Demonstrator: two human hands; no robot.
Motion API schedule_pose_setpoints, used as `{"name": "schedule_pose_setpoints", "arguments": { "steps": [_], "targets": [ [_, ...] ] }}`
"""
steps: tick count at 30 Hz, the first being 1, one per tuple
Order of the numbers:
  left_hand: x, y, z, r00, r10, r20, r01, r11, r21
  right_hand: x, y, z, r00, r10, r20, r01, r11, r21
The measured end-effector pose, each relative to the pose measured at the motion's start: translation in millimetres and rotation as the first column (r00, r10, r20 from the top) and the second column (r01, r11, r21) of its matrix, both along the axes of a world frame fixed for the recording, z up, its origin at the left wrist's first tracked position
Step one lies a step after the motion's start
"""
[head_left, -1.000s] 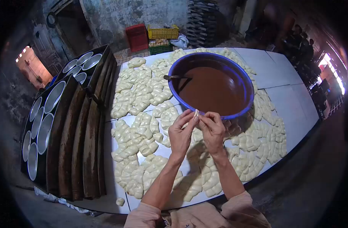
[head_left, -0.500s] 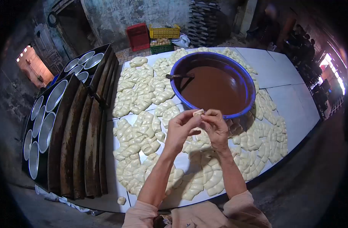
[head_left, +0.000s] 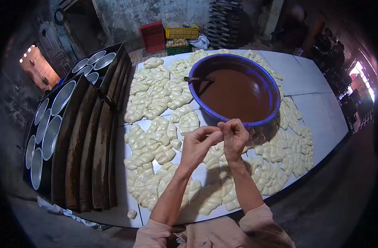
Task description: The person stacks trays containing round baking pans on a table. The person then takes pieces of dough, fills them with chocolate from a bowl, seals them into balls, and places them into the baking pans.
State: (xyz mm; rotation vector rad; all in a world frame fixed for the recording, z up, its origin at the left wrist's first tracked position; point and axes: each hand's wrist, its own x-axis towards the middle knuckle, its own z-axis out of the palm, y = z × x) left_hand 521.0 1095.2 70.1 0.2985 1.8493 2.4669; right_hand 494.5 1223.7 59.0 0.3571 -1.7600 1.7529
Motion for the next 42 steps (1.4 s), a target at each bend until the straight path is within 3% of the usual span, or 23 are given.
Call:
{"name": "schedule_pose_setpoints", "arguments": {
  "steps": [3, 4, 7, 8, 11, 12, 15, 16, 17, 18, 19, 20, 21, 23, 26, 27, 29, 32, 35, 38, 41, 42],
  "targets": [
    [2, -7, 7, 0.980, 0.077, 0.182, -0.078, 0.997, -0.001, 3, 5, 2, 0.954, 0.075, 0.290, -0.093, 0.994, 0.050],
    [3, -7, 5, 0.972, 0.102, 0.212, -0.103, 0.995, -0.003, 2, 5, 1, 0.958, 0.036, 0.286, -0.076, 0.989, 0.130],
    [14, -12, 3, 0.985, 0.120, 0.126, -0.085, 0.964, -0.252, 11, 9, 3, 0.892, 0.069, 0.446, -0.147, 0.979, 0.141],
    [14, -15, -4, 0.984, 0.144, 0.107, -0.118, 0.970, -0.212, 16, 14, 0, 0.872, 0.085, 0.482, -0.216, 0.951, 0.223],
    [14, -36, -17, 0.971, 0.084, 0.225, -0.043, 0.982, -0.185, 40, 7, 13, 0.971, 0.240, -0.002, -0.211, 0.858, 0.469],
    [17, -41, -17, 0.959, 0.090, 0.270, -0.031, 0.976, -0.214, 52, 11, 13, 0.943, 0.309, 0.125, -0.328, 0.790, 0.518],
    [34, -55, -9, 0.909, 0.152, 0.388, -0.022, 0.948, -0.318, 66, 3, -3, 0.915, 0.292, 0.277, -0.382, 0.848, 0.368],
    [38, -63, -22, 0.923, 0.237, 0.301, -0.078, 0.886, -0.458, 70, 1, -18, 0.906, 0.203, 0.371, -0.339, 0.874, 0.349],
    [41, -72, -38, 0.931, 0.306, 0.201, -0.137, 0.801, -0.583, 74, -2, -34, 0.825, 0.223, 0.520, -0.357, 0.918, 0.173],
    [49, -81, -54, 0.934, 0.347, 0.087, -0.150, 0.601, -0.785, 77, -6, -51, 0.726, 0.284, 0.626, -0.369, 0.929, 0.007],
    [57, -88, -67, 0.947, 0.320, -0.029, -0.196, 0.502, -0.842, 80, -11, -65, 0.612, 0.354, 0.707, -0.352, 0.923, -0.157],
    [67, -93, -80, 0.950, 0.278, -0.143, -0.250, 0.399, -0.882, 82, -16, -73, 0.618, 0.305, 0.724, -0.405, 0.913, -0.039],
    [76, -97, -91, 0.943, 0.218, -0.251, -0.309, 0.296, -0.904, 82, -17, -78, 0.738, 0.116, 0.665, -0.489, 0.772, 0.407],
    [90, -102, -94, 0.951, 0.238, -0.195, -0.266, 0.317, -0.910, 88, -20, -85, 0.847, 0.116, 0.519, -0.474, 0.607, 0.638],
    [103, -110, -90, 0.947, 0.232, -0.220, -0.285, 0.303, -0.909, 87, -9, -71, 0.799, 0.085, 0.595, -0.463, 0.718, 0.519],
    [104, -114, -95, 0.950, 0.200, -0.238, -0.288, 0.275, -0.917, 84, 1, -77, 0.857, 0.037, 0.515, -0.335, 0.798, 0.501],
    [104, -114, -88, 0.965, 0.199, -0.168, -0.216, 0.252, -0.943, 71, 23, -60, 0.819, -0.161, 0.551, -0.166, 0.852, 0.496],
    [85, -93, -82, 0.916, 0.267, -0.300, -0.376, 0.311, -0.873, 41, 40, -57, 0.847, -0.221, 0.484, -0.175, 0.743, 0.646],
    [55, -66, -85, 0.934, 0.145, -0.327, -0.358, 0.350, -0.866, 10, 22, -73, 0.853, -0.249, 0.459, -0.257, 0.565, 0.784],
    [23, -44, -92, 0.918, 0.105, -0.382, -0.391, 0.390, -0.833, -3, -1, -76, 0.882, -0.297, 0.365, -0.180, 0.503, 0.845],
    [-1, -35, -107, 0.968, 0.166, -0.187, -0.243, 0.448, -0.860, -13, -9, -88, 0.929, -0.119, 0.351, -0.249, 0.502, 0.828],
    [-4, -34, -112, 0.968, 0.147, -0.205, -0.249, 0.436, -0.865, -16, -10, -91, 0.932, -0.078, 0.355, -0.255, 0.555, 0.792]
  ]
}}
